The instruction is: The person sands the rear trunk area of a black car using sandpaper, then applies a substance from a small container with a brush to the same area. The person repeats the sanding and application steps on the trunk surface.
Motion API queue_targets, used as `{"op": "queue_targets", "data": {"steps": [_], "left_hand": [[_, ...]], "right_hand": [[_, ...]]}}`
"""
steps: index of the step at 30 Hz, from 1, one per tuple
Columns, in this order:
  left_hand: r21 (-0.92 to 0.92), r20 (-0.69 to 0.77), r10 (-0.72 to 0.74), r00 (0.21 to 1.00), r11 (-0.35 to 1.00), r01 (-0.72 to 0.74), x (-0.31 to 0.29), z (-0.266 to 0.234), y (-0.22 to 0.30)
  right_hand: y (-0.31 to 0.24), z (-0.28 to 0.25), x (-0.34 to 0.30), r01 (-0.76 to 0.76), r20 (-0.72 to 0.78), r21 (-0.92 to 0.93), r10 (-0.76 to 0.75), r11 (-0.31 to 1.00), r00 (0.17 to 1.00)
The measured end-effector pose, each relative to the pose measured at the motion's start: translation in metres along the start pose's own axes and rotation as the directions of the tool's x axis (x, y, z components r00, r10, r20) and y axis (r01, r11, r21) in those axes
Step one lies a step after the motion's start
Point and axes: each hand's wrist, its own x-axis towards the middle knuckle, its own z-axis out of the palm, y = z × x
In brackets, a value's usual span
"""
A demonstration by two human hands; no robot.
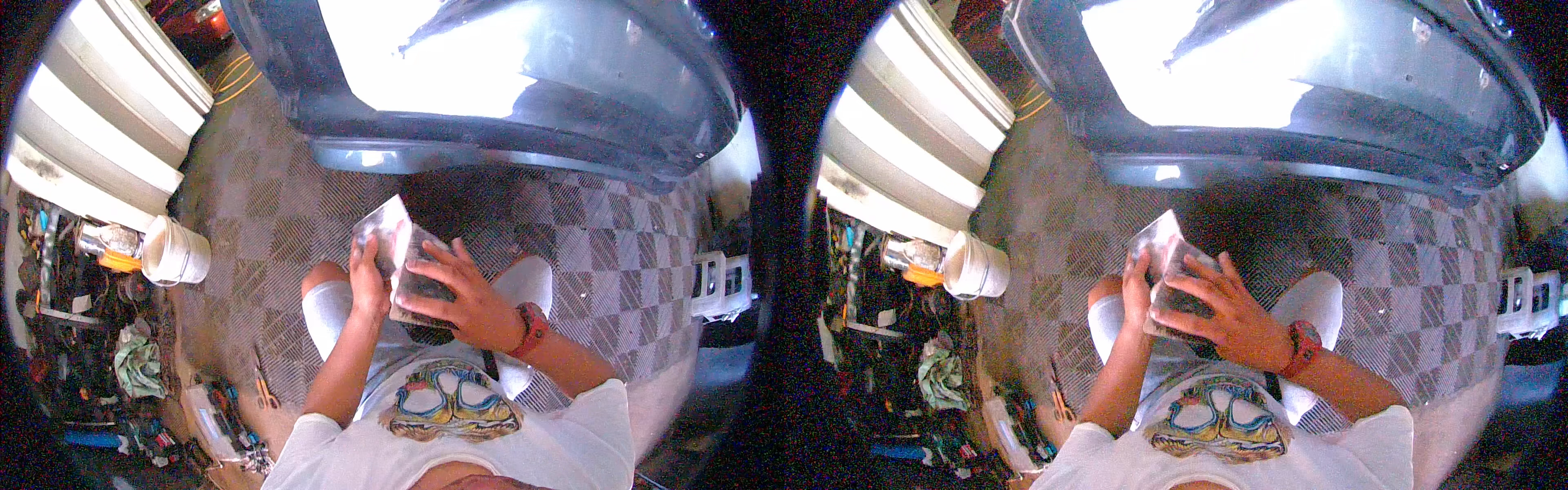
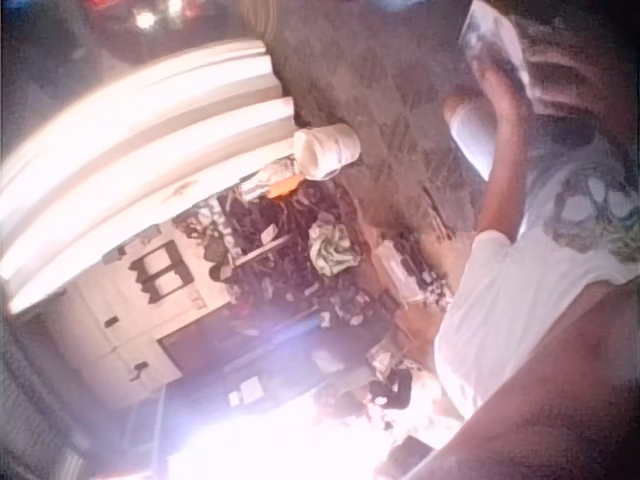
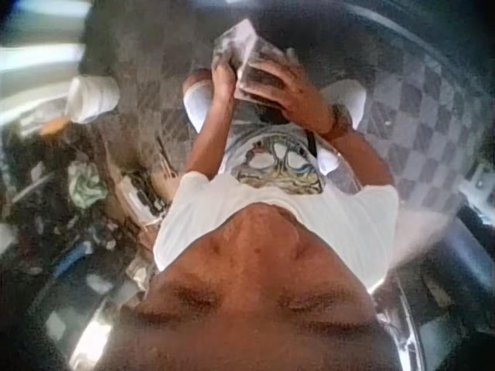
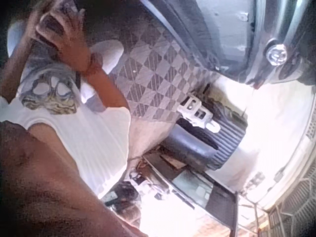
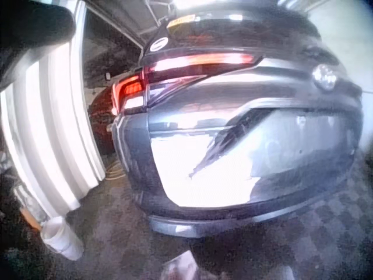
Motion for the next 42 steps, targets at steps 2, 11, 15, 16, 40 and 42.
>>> {"op": "queue_targets", "data": {"steps": [2,11,15,16,40,42], "left_hand": [[-0.135,0.041,-0.100,0.994,0.985,0.105,0.002,0.006,-0.001],[0.164,-0.166,0.092,0.982,0.984,-0.064,0.000,0.000,-0.020],[0.260,-0.030,0.116,0.993,0.960,-0.105,-0.004,0.006,-0.009],[0.181,-0.114,0.049,0.992,0.983,-0.028,-0.009,0.011,-0.006],[0.039,-0.098,0.111,0.989,0.993,-0.108,0.014,-0.017,-0.006],[0.104,-0.022,0.005,1.000,0.995,-0.003,0.001,0.005,0.002]], "right_hand": [[0.014,0.016,-0.004,-0.047,-0.043,0.085,0.051,0.995,0.998],[0.052,-0.011,0.000,-0.351,-0.108,-0.391,0.336,0.851,0.936],[0.033,-0.007,0.005,-0.105,0.143,-0.554,0.218,0.826,0.965],[0.030,-0.011,0.006,-0.101,0.132,-0.548,0.206,0.830,0.970],[-0.002,-0.013,-0.002,0.009,0.093,-0.330,0.023,0.944,0.995],[-0.004,-0.003,-0.002,-0.142,0.032,-0.006,0.142,0.990,0.989]]}}
